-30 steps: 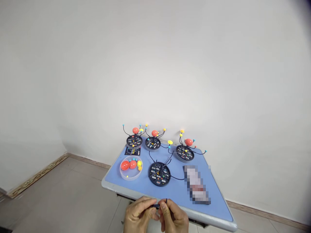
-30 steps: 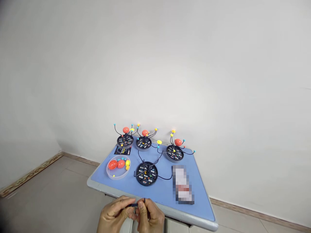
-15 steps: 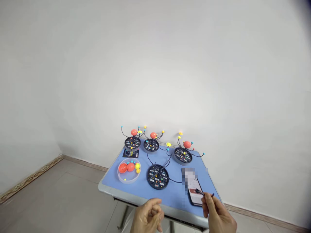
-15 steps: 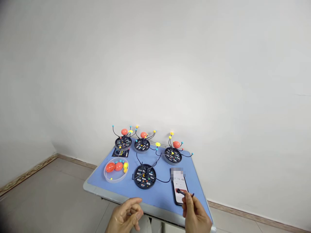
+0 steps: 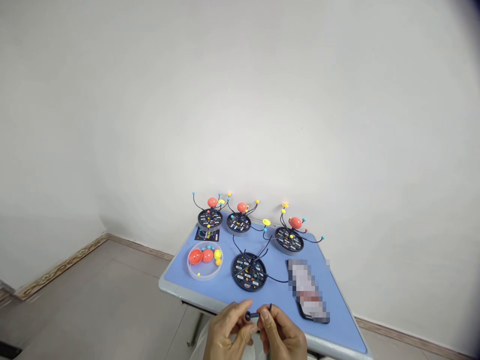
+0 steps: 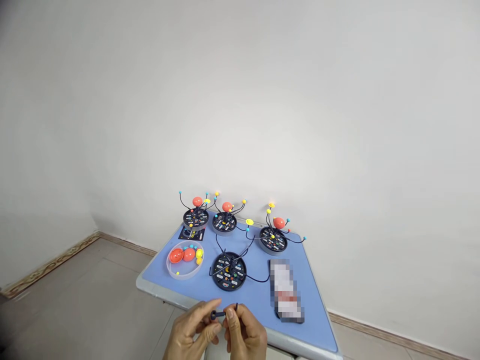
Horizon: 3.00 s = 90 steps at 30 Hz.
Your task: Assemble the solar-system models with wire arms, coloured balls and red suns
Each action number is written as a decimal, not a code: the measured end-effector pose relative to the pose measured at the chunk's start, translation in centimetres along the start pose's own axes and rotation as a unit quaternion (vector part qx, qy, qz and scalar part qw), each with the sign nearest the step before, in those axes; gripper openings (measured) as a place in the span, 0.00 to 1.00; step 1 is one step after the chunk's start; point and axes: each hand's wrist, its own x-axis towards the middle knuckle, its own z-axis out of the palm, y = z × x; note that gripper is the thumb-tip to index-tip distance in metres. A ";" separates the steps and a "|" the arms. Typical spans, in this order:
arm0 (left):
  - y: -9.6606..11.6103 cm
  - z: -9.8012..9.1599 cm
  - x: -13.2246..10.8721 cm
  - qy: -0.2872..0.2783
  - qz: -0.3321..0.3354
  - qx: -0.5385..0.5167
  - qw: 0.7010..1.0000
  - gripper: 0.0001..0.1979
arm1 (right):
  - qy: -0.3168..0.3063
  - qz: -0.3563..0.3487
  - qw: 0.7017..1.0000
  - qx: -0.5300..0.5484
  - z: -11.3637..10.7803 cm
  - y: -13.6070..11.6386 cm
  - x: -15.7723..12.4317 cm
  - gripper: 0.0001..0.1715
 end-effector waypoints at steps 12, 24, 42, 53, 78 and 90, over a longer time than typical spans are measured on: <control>2.7 -1.5 2.3 -0.038 0.044 0.055 0.997 0.11 | -0.009 -0.038 0.999 -0.017 0.6 -0.8 0.9 0.29; 4.4 -2.6 5.0 -0.095 -0.011 0.096 0.991 0.08 | -0.045 -0.019 0.998 0.031 0.7 -1.7 1.7 0.24; 6.4 -2.1 14.2 -0.023 -0.085 -0.022 0.996 0.09 | -0.081 -0.331 0.911 -0.234 -2.8 -11.6 10.7 0.16; 6.2 0.8 15.7 -0.100 0.053 0.124 0.986 0.07 | -0.127 -0.367 0.851 -0.353 -5.7 -14.1 12.8 0.15; 1.6 0.2 19.2 -0.255 0.072 0.235 0.935 0.08 | -0.203 -0.171 0.775 -0.574 0.1 -10.1 15.3 0.11; -0.6 -1.1 18.6 -0.295 0.093 0.329 0.892 0.15 | -0.209 -0.142 0.757 -0.603 -0.1 -6.1 14.8 0.14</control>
